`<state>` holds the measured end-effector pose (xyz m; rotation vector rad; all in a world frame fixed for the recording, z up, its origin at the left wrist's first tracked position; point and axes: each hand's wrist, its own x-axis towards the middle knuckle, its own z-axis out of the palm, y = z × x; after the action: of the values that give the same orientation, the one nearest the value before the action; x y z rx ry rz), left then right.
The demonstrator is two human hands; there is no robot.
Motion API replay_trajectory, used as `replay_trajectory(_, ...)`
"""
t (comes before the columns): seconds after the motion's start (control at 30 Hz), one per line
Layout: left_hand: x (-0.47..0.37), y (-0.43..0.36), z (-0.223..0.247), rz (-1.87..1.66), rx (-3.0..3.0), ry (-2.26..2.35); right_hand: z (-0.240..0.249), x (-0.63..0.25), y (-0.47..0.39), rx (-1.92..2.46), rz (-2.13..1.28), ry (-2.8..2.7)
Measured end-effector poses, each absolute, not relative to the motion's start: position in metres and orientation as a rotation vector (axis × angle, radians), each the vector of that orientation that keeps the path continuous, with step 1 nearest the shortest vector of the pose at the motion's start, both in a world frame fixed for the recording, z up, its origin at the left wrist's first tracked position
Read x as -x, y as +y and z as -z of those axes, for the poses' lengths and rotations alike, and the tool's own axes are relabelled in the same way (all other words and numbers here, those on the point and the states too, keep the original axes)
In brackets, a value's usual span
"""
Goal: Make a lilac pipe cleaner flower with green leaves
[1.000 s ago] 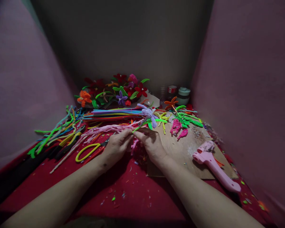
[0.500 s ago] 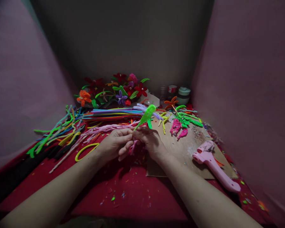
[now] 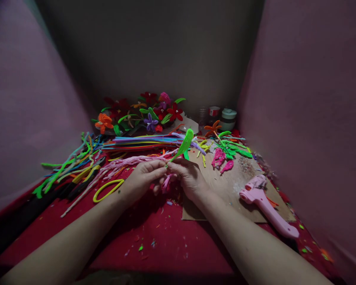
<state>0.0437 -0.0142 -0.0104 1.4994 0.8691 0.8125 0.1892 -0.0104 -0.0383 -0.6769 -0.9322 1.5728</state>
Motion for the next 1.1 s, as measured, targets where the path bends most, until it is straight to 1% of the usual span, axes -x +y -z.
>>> replay_trajectory(0.13,-0.046,-0.017,0.020,-1.042,-2.105,1.173,0.040,-0.189,-0.013,0.768,-1.471,-1.015)
replay_trajectory(0.2,-0.045,-0.017,0.025,-1.076,-2.237,1.229,0.041,-0.188,-0.013,0.802,-1.436,-1.046)
replay_trajectory(0.3,-0.044,-0.016,0.025,-1.024,-2.026,1.208,0.042,-0.186,-0.014,0.839,-1.426,-1.076)
replay_trajectory(0.47,-0.046,-0.014,0.013,-0.916,-1.501,1.032,0.038,-0.187,-0.014,0.754,-1.545,-1.101)
replay_trajectory(0.63,-0.044,-0.012,0.015,-0.881,-1.272,0.829,0.035,-0.190,-0.014,0.741,-1.551,-1.076)
replay_trajectory(0.8,-0.040,-0.010,0.013,-0.736,-1.103,0.683,0.037,-0.190,-0.012,0.681,-1.604,-1.025)
replay_trajectory(0.87,-0.042,-0.012,0.011,-0.731,-1.192,0.731,0.036,-0.190,-0.014,0.698,-1.602,-1.022)
replay_trajectory(0.93,-0.044,-0.014,0.012,-0.824,-1.416,0.895,0.034,-0.190,-0.016,0.755,-1.527,-1.062)
replay_trajectory(1.03,-0.045,-0.016,0.019,-1.061,-1.971,1.204,0.028,-0.190,-0.021,0.894,-1.337,-1.153)
replay_trajectory(1.1,-0.043,-0.016,0.025,-1.149,-2.307,1.273,0.026,-0.190,-0.024,0.969,-1.251,-1.191)
